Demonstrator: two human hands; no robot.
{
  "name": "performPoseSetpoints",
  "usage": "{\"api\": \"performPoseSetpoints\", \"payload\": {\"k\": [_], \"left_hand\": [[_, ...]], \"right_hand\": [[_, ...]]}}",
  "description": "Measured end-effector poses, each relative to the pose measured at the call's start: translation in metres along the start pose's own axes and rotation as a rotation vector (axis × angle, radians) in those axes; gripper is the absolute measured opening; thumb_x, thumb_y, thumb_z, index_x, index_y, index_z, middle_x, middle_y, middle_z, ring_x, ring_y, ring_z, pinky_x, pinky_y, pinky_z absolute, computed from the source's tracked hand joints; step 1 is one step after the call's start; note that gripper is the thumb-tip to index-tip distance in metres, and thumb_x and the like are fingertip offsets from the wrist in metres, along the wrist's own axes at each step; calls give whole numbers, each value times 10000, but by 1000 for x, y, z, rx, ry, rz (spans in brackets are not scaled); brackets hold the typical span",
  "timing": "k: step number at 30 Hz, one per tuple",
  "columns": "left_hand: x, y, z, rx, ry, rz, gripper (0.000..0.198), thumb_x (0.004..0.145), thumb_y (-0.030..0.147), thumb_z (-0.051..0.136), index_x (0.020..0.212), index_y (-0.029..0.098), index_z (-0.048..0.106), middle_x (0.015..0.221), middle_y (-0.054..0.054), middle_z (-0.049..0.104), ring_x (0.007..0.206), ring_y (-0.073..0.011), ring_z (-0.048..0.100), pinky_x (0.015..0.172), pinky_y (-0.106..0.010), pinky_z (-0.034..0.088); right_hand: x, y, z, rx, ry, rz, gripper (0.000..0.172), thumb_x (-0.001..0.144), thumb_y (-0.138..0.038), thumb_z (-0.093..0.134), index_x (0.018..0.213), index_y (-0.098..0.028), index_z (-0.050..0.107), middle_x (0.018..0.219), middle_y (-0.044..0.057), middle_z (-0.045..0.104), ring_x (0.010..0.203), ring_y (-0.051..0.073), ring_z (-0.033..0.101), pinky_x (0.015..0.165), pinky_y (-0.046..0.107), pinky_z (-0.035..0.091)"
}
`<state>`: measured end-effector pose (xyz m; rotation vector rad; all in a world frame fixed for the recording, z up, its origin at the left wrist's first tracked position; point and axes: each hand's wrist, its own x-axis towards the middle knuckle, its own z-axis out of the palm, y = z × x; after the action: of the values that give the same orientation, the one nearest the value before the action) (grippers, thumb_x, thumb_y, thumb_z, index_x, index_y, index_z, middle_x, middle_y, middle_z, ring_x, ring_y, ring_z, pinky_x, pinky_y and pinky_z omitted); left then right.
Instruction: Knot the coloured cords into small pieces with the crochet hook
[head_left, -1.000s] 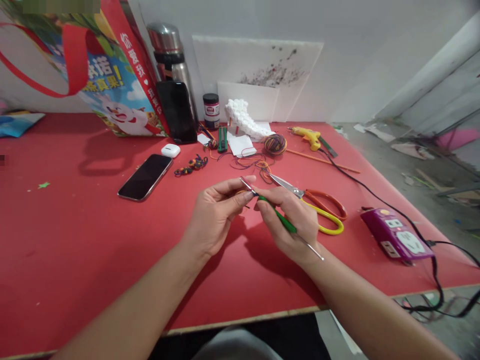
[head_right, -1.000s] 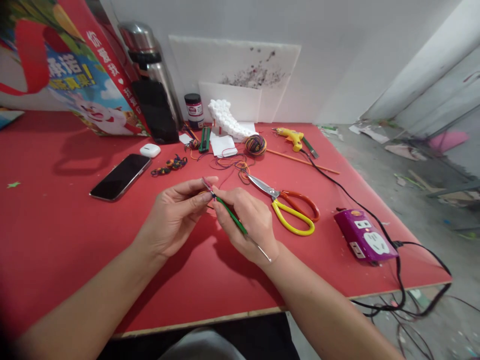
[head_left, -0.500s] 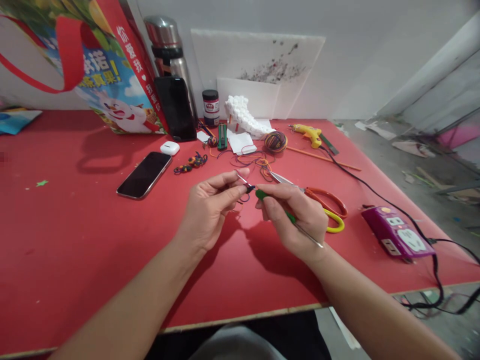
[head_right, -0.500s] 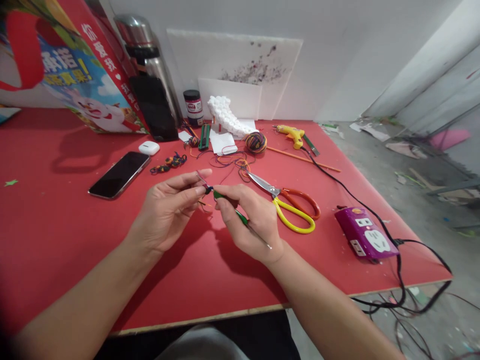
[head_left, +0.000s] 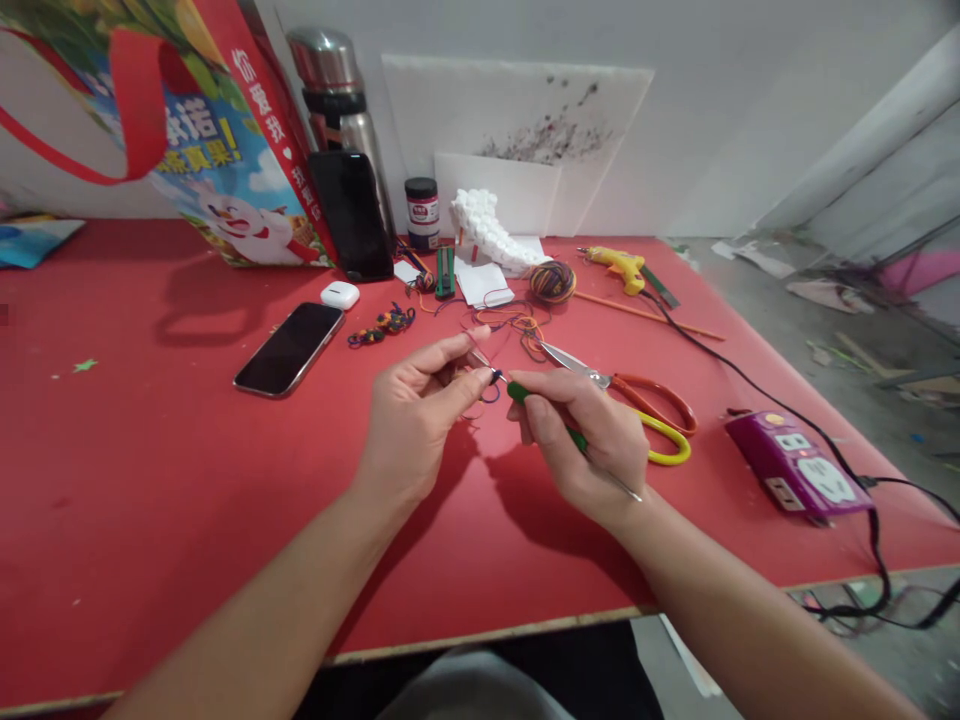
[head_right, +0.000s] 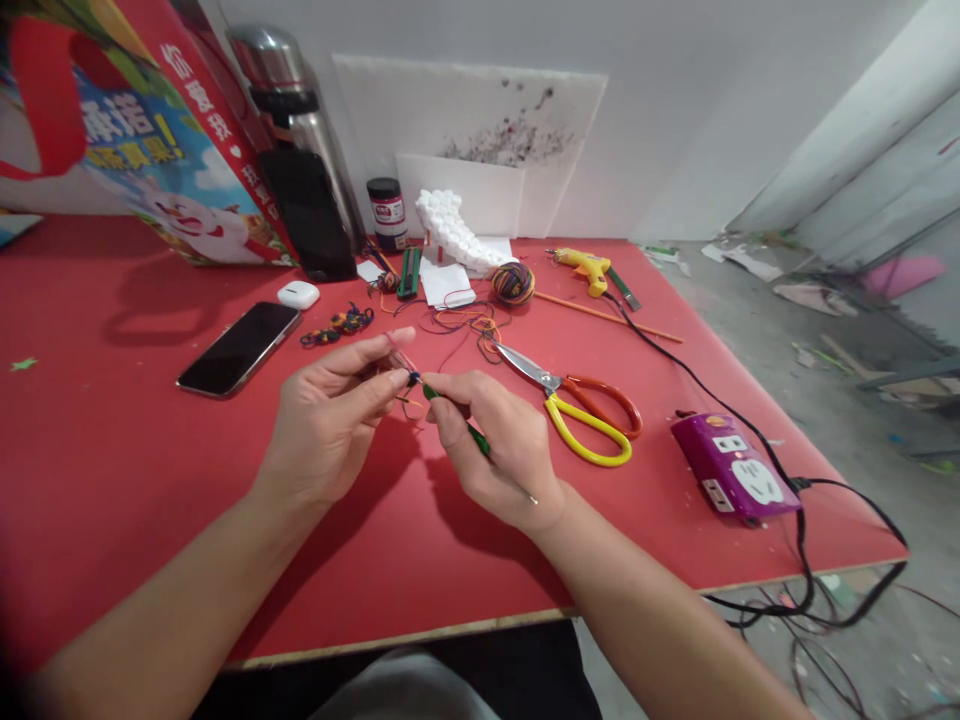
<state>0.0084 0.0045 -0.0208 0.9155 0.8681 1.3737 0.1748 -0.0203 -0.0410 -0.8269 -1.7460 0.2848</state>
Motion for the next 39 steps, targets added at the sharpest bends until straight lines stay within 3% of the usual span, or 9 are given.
{"api": "performPoseSetpoints", "payload": {"k": [5,9,14,16,23,33,39], "left_hand": [[1,0,2,19,17,9,300,704,160,908,995,234,889,803,-6,732,678,-71,598,609,-171,511],[-2,1,11,-9,123,-19,339,642,132,925,969,215,881,745,16,719,636,-57,585,588,-157,493],[-4,3,19,-159,114,-217,326,501,221,1005,764,133,832,697,13,681,606,-36,551,559,-133,446],[-4,4,17,-163,88,-252,355,482,225,1012,776,131,837,699,10,683,602,-35,544,546,-131,431],[-1,9,7,13,53,-94,347,656,173,907,1000,187,872,793,-3,730,677,-78,619,591,-176,501],[-1,10,4,78,12,-62,381,689,161,877,1069,174,855,809,3,716,649,-68,581,590,-193,521],[1,10,4,116,4,-40,392,701,166,876,1091,177,852,799,6,711,639,-69,585,611,-202,520]], "right_hand": [[0,-2,1,-42,9,-5,209,1039,-132,586,1210,-200,686,842,24,773,646,118,713,606,236,576],[-2,-4,8,-152,16,-14,213,1049,-138,572,1230,-204,662,893,46,775,763,157,754,707,269,616],[-3,0,12,-232,24,-114,239,1053,-125,552,1274,-171,631,995,106,772,891,189,757,815,300,626],[-3,3,11,-201,21,-126,251,1051,-137,569,1290,-175,636,987,100,766,881,186,749,804,297,621],[0,11,6,-2,28,-107,313,1016,-147,674,1315,-235,702,1023,70,797,869,171,723,784,301,601],[8,4,-1,301,11,124,282,993,-107,673,1184,-251,822,802,15,726,683,141,654,681,327,536],[8,2,-2,144,21,76,225,1006,-140,659,1148,-237,805,938,55,772,826,167,721,730,327,593]]}}
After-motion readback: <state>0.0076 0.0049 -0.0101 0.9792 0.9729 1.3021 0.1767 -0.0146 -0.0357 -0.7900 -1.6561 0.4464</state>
